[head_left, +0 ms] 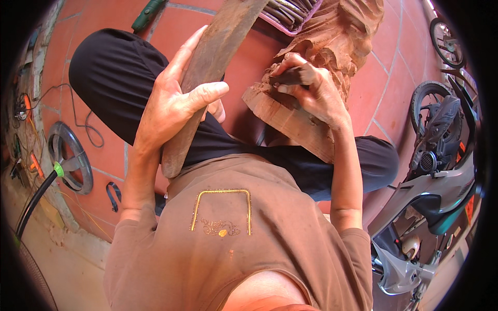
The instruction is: The person sits cross-legged on the floor and carves a wooden block using a chisel and mallet. They repeatedly strike the chisel to shape the wood, occasionally adjusting their grip and the wood's orientation.
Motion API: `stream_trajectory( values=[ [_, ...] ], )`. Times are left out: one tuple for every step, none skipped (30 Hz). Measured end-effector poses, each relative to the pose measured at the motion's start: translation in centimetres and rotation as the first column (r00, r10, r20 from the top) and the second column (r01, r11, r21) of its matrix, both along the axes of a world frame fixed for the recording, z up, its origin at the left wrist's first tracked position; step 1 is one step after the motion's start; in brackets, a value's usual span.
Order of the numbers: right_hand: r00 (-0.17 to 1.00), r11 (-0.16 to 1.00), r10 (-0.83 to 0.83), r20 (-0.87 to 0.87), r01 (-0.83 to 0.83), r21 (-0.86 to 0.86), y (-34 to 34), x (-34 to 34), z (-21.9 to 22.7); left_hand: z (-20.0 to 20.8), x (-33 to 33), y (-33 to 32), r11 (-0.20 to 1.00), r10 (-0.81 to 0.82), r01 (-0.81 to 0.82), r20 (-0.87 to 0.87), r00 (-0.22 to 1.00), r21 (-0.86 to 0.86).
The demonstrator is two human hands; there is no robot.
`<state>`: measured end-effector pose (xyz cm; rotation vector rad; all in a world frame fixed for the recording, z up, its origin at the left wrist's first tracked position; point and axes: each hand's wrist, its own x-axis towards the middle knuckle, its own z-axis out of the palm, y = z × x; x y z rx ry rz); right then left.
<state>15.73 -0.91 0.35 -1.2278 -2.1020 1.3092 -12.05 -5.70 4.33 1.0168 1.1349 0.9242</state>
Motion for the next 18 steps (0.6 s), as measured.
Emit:
stream_trajectory(
  values=[
    [0.998,0.997,0.034,0.043,-0.037,0.062,0.0,-0.5,0.3,-0.1,-0.1,0.0,1.0,-0.005,0.005,0.007,1.0,0.001],
    [0.999,1.0,-0.025,0.023,0.025,0.007,0.0,-0.3,0.4,-0.1,-0.1,-0.1,1.0,-0.007,0.007,0.007,1.0,0.007],
    [0.996,0.995,-0.085,0.006,0.085,-0.049,0.0,0.0,0.7,0.0,-0.1,-0.2,1.0,-0.008,0.008,0.005,1.0,0.014],
    [0.989,0.984,-0.146,-0.008,0.144,-0.105,0.1,0.0,1.2,0.2,-0.2,-0.3,1.0,-0.009,0.009,0.003,1.0,0.021],
    [0.967,0.957,-0.24,-0.088,0.221,-0.185,-0.2,0.3,2.4,0.3,-0.3,-0.4,1.0,-0.005,0.005,0.006,1.0,0.01],
    [0.922,0.913,-0.341,-0.183,0.279,-0.297,-0.3,1.1,2.4,0.4,-0.4,-0.4,1.0,-0.001,0.001,0.015,1.0,0.002],
    [0.95,0.945,-0.274,-0.147,0.237,-0.227,-0.3,2.0,2.2,0.5,-0.4,-0.4,1.0,0.002,-0.002,0.023,1.0,-0.006],
    [0.972,0.969,-0.208,-0.106,0.19,-0.158,-0.2,2.5,2.0,0.5,-0.4,-0.4,1.0,0.008,-0.008,0.024,1.0,-0.003],
    [0.977,0.975,-0.19,-0.101,0.176,-0.137,-0.3,2.3,2.0,0.5,-0.4,-0.4,1.0,0.012,-0.012,0.024,1.0,0.0],
    [0.981,0.98,-0.172,-0.095,0.16,-0.116,-0.5,1.9,1.9,0.5,-0.3,-0.4,1.0,0.016,-0.016,0.023,1.0,0.003],
    [0.984,0.985,-0.153,-0.09,0.145,-0.095,-0.6,1.6,1.9,0.5,-0.3,-0.3,1.0,0.01,-0.01,0.027,1.0,0.002],
    [0.988,0.987,-0.148,-0.042,0.145,-0.066,-0.6,1.4,1.9,0.5,-0.2,-0.4,1.0,0.004,-0.004,0.028,1.0,-0.001],
    [0.99,0.989,-0.143,0.005,0.143,-0.037,-0.7,1.3,2.0,0.5,-0.2,-0.4,1.0,-0.002,0.002,0.028,1.0,-0.003],
    [0.989,0.99,-0.14,0.052,0.141,-0.008,-0.7,1.1,2.0,0.6,-0.1,-0.5,1.0,0.005,-0.005,0.016,1.0,-0.016],
    [0.988,0.988,-0.154,0.028,0.153,0.008,-0.9,1.2,1.5,0.7,0.0,-0.5,1.0,0.008,-0.008,0.008,1.0,-0.025],
    [0.986,0.986,-0.167,0.004,0.167,0.024,-1.0,1.2,0.6,0.8,0.1,-0.5,0.999,0.011,-0.011,-0.001,1.0,-0.034],
    [0.984,0.983,-0.18,-0.021,0.18,0.039,-1.2,1.3,0.1,0.8,0.1,-0.6,1.0,-0.005,0.005,0.01,1.0,-0.021],
    [0.982,0.98,-0.184,-0.051,0.187,0.066,-1.3,1.1,0.1,0.6,0.1,-0.6,1.0,-0.017,0.018,0.02,1.0,-0.009]
  ],
)
